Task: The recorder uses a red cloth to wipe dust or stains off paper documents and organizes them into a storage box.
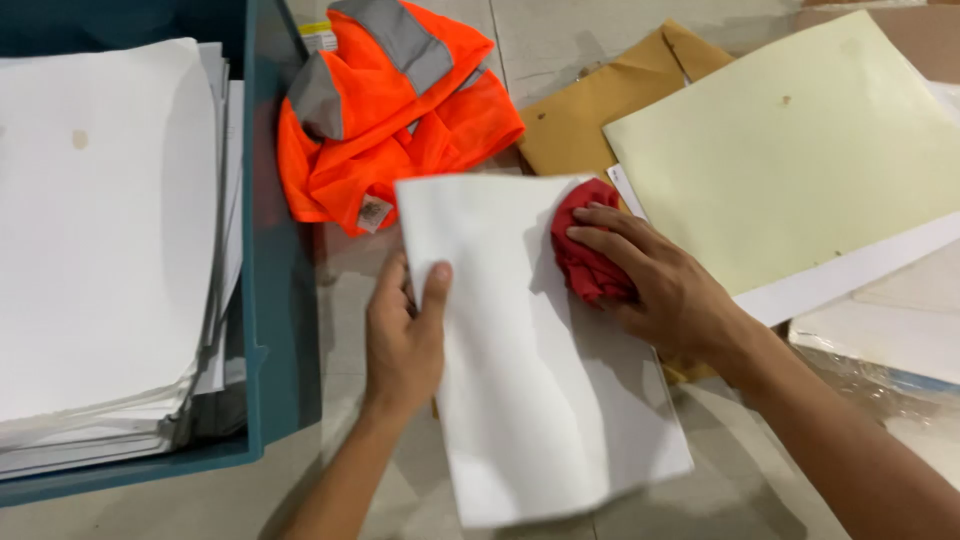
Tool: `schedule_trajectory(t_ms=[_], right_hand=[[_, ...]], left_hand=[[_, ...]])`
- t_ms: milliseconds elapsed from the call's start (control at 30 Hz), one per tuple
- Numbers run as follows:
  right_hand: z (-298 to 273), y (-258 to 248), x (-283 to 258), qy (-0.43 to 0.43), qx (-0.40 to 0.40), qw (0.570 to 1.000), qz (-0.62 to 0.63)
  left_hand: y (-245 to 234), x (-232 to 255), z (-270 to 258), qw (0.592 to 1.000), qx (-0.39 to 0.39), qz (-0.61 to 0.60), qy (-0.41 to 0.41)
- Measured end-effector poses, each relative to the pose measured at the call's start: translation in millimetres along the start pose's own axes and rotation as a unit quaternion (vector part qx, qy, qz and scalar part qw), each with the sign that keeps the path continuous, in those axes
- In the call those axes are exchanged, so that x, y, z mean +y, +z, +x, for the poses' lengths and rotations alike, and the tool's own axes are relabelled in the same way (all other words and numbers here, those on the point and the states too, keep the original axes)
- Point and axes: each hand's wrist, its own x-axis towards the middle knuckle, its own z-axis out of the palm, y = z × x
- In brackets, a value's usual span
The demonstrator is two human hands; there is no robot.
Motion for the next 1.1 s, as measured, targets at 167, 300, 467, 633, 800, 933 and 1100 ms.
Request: schedule_trajectory(t_ms=[167,300,467,633,800,933,1100], right_hand=[[-5,11,-5,-0.036,0.007,0.999,0.014],[-42,18,-12,-0.072,-0.020,0.997,0.032],[-90,30,-16,-0.258,-0.100,0.959,0.057],[-71,52,-67,-0.341,-0.090,0.936,0.009],[-22,68,-94,-0.374,-0.117,0.915,0.100],[-20,73,-92,-0.371,-0.120,0.915,0.106],[-6,68,-92,-0.391,-0.133,0.907,0.086]], left_hand=[[-9,-34,23,0.986,0.046,0.140,0.076],[-5,-8,24,0.980,0.044,0.184,-0.064],[-7,-17,23,0.986,0.051,0.159,0.011],[-5,-21,22,0.986,0.049,0.160,0.014],[-9,-27,21,0.989,0.043,0.139,0.030],[-10,-32,21,0.988,0.035,0.152,0.021],[-10,-24,23,0.990,0.031,0.134,0.028]])
